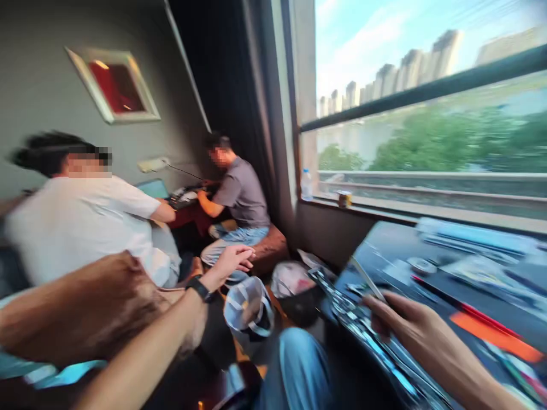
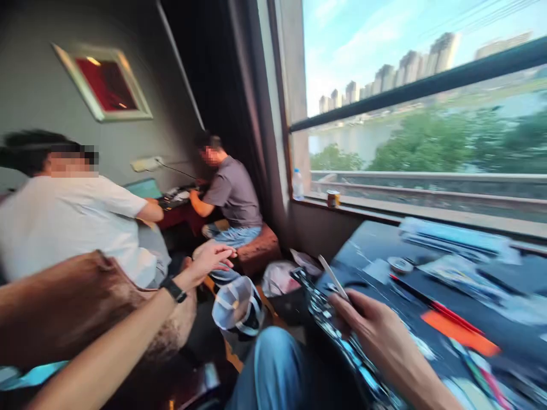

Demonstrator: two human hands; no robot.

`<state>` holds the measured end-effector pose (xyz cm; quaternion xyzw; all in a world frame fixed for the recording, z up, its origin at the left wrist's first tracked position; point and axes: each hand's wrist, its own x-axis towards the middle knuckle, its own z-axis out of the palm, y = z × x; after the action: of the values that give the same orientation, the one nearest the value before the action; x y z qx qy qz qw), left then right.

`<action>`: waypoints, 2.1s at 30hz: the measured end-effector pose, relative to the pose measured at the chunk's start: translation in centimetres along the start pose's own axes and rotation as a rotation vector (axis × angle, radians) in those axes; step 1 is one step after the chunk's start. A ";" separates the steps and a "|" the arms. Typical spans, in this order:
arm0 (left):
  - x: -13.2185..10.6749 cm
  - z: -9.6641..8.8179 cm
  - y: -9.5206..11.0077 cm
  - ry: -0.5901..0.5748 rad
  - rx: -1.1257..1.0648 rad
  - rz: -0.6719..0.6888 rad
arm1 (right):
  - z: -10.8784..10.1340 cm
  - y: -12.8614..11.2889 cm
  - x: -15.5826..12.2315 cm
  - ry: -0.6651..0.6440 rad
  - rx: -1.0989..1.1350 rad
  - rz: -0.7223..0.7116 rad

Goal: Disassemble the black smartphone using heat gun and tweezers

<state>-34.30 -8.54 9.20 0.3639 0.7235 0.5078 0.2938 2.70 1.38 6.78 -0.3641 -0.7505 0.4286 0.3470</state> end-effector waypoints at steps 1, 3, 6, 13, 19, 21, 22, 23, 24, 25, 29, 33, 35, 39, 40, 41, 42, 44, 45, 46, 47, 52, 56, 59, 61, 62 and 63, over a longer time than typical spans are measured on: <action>-1.2 2.0 -0.9 -0.095 0.078 0.011 | -0.8 -0.2 0.0 -0.008 0.007 0.055; -3.3 5.5 -2.6 -0.269 0.207 0.086 | -1.9 0.3 0.1 0.020 0.000 0.168; -6.2 10.0 -4.5 -0.421 0.336 0.300 | -2.8 1.8 0.0 0.066 -0.012 0.279; -7.7 17.6 -6.2 -0.460 0.626 0.786 | -4.6 3.1 -1.1 0.119 -0.017 0.311; -1.5 18.2 -7.1 -0.413 0.860 0.888 | -6.6 3.7 -1.9 0.156 -0.089 0.260; -0.7 17.8 -7.2 -0.402 0.898 0.905 | -7.2 3.8 -2.3 0.164 -0.092 0.242; -0.7 17.6 -7.3 -0.397 0.908 0.915 | -7.5 3.9 -2.5 0.169 -0.089 0.233; -1.0 17.5 -7.3 -0.394 0.913 0.925 | -7.8 4.0 -2.7 0.174 -0.086 0.226; -1.6 17.4 -7.3 -0.393 0.915 0.936 | -8.1 4.1 -2.9 0.178 -0.082 0.221; -2.3 17.4 -7.4 -0.392 0.915 0.946 | -8.3 4.2 -3.1 0.179 -0.077 0.219; -5.3 17.5 -8.1 -0.369 0.900 0.959 | -9.1 4.3 -3.7 0.162 -0.065 0.226; -6.9 17.5 -9.0 -0.324 0.887 0.939 | -9.6 4.2 -4.3 0.144 -0.059 0.234; -7.3 17.3 -9.3 -0.306 0.888 0.925 | -9.8 4.1 -4.5 0.136 -0.061 0.235; -7.9 16.5 -9.2 -0.300 0.907 0.889 | -10.1 3.8 -4.7 0.116 -0.069 0.240; -8.1 16.2 -9.2 -0.304 0.913 0.880 | -10.2 3.8 -4.7 0.109 -0.072 0.242; -8.3 16.0 -9.3 -0.311 0.919 0.870 | -10.2 3.8 -4.8 0.100 -0.077 0.244; -8.5 15.7 -9.3 -0.320 0.923 0.861 | -10.2 3.8 -4.8 0.089 -0.084 0.248; -9.0 15.3 -9.5 -0.351 0.932 0.839 | -10.3 4.0 -4.7 0.055 -0.109 0.263; -9.2 15.1 -9.7 -0.373 0.937 0.829 | -10.3 4.2 -4.7 0.037 -0.126 0.274; -9.5 15.0 -9.9 -0.400 0.941 0.819 | -10.3 4.4 -4.7 0.020 -0.147 0.288; -9.7 14.9 -10.1 -0.432 0.944 0.812 | -10.3 4.6 -4.8 0.006 -0.170 0.302; -10.3 15.1 -10.8 -0.577 0.931 0.808 | -10.7 5.8 -4.9 -0.020 -0.312 0.380; -10.2 15.2 -11.0 -0.664 0.906 0.801 | -11.3 6.8 -5.1 -0.012 -0.448 0.443; -10.4 15.1 -11.4 -0.751 0.944 0.780 | -11.8 7.4 -5.4 -0.024 -0.545 0.483; -10.6 15.0 -11.7 -0.792 0.971 0.762 | -12.2 7.7 -5.6 -0.033 -0.617 0.512; -10.8 15.0 -11.9 -0.800 0.970 0.753 | -12.5 7.9 -5.8 -0.038 -0.657 0.531; -10.9 15.0 -12.0 -0.802 0.958 0.742 | -12.9 8.1 -5.9 -0.045 -0.701 0.554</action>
<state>-19.02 -12.32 -6.29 0.8323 0.5320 0.0292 0.1532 18.33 4.41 3.38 -0.6376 -0.7320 0.2328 0.0585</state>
